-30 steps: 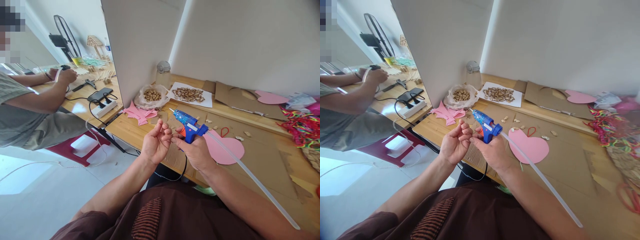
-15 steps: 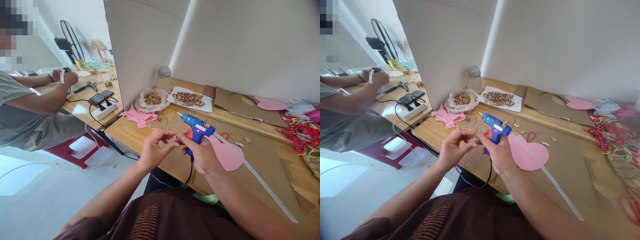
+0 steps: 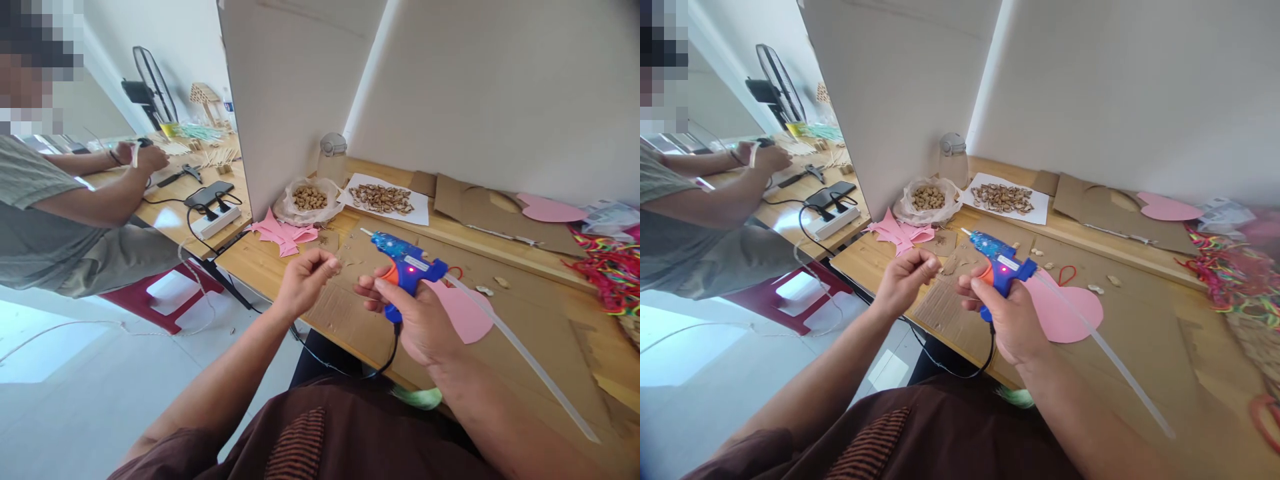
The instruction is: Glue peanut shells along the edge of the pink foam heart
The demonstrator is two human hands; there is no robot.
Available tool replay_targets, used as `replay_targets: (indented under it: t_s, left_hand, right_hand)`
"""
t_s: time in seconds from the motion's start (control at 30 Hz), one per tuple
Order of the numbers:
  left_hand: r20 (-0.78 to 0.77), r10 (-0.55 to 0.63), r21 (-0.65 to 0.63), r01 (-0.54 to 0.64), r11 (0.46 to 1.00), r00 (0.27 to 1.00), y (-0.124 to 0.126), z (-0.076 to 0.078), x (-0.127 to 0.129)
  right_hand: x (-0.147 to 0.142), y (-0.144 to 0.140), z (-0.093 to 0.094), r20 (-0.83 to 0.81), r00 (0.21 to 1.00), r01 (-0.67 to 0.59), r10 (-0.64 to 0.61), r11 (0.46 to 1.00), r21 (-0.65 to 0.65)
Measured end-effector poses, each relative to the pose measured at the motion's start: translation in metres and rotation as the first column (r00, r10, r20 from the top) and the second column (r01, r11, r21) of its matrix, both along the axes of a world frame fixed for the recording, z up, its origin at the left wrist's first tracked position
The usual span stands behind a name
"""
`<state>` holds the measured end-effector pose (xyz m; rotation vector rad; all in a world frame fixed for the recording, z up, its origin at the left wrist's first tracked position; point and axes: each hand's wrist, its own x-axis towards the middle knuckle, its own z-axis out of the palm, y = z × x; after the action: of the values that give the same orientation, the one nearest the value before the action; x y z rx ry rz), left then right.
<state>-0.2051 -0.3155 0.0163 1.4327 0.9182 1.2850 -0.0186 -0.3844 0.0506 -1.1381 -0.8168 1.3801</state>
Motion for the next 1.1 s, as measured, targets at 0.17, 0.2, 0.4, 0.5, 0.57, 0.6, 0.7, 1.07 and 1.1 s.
replay_targets:
  t_s: [0.17,0.2,0.4,0.5,0.57,0.6,0.7,1.07,1.1]
  left_hand:
    - [-0.050,0.144,-0.024,-0.145,0.989,0.988,0.035,0.012,-0.045]
    - [-0.097,0.170,-0.007,-0.172,0.985,0.981,0.041,0.014,-0.054]
    - [-0.536,0.086,0.010,-0.096,0.995,0.840,0.065,0.024,-0.091]
    - [-0.586,0.098,0.007,-0.115,0.993,0.805,0.076,0.025,-0.098]
    - [-0.544,0.206,0.038,-0.221,0.975,0.814,0.083,0.024,-0.098]
    - [-0.530,0.266,0.060,-0.277,0.959,0.806,0.086,0.023,-0.097]
    - [-0.567,0.427,0.200,-0.385,0.901,0.704,0.095,0.020,-0.093]
    - [-0.496,0.308,0.063,-0.320,0.945,0.812,0.119,0.013,-0.094]
    - [-0.455,0.284,0.042,-0.298,0.954,0.844,0.119,0.013,-0.093]
  right_hand:
    - [0.035,-0.013,0.006,0.027,0.986,0.164,-0.166,0.985,0.052]
    - [0.043,-0.016,0.006,0.029,0.982,0.186,-0.187,0.982,0.043]
    - [0.073,-0.036,-0.004,-0.028,0.958,0.282,-0.284,0.957,-0.062]
    - [0.079,-0.042,-0.004,-0.053,0.952,0.294,-0.302,0.948,-0.125]
    - [0.081,-0.044,0.001,-0.058,0.939,0.326,-0.340,0.929,-0.176]
    - [0.082,-0.044,0.004,-0.066,0.930,0.342,-0.361,0.919,-0.196]
    - [0.083,-0.043,0.014,-0.106,0.912,0.369,-0.397,0.905,-0.213]
    - [0.089,-0.044,0.014,-0.159,0.900,0.365,-0.406,0.900,-0.237]
    - [0.090,-0.043,0.013,-0.166,0.897,0.366,-0.411,0.898,-0.244]
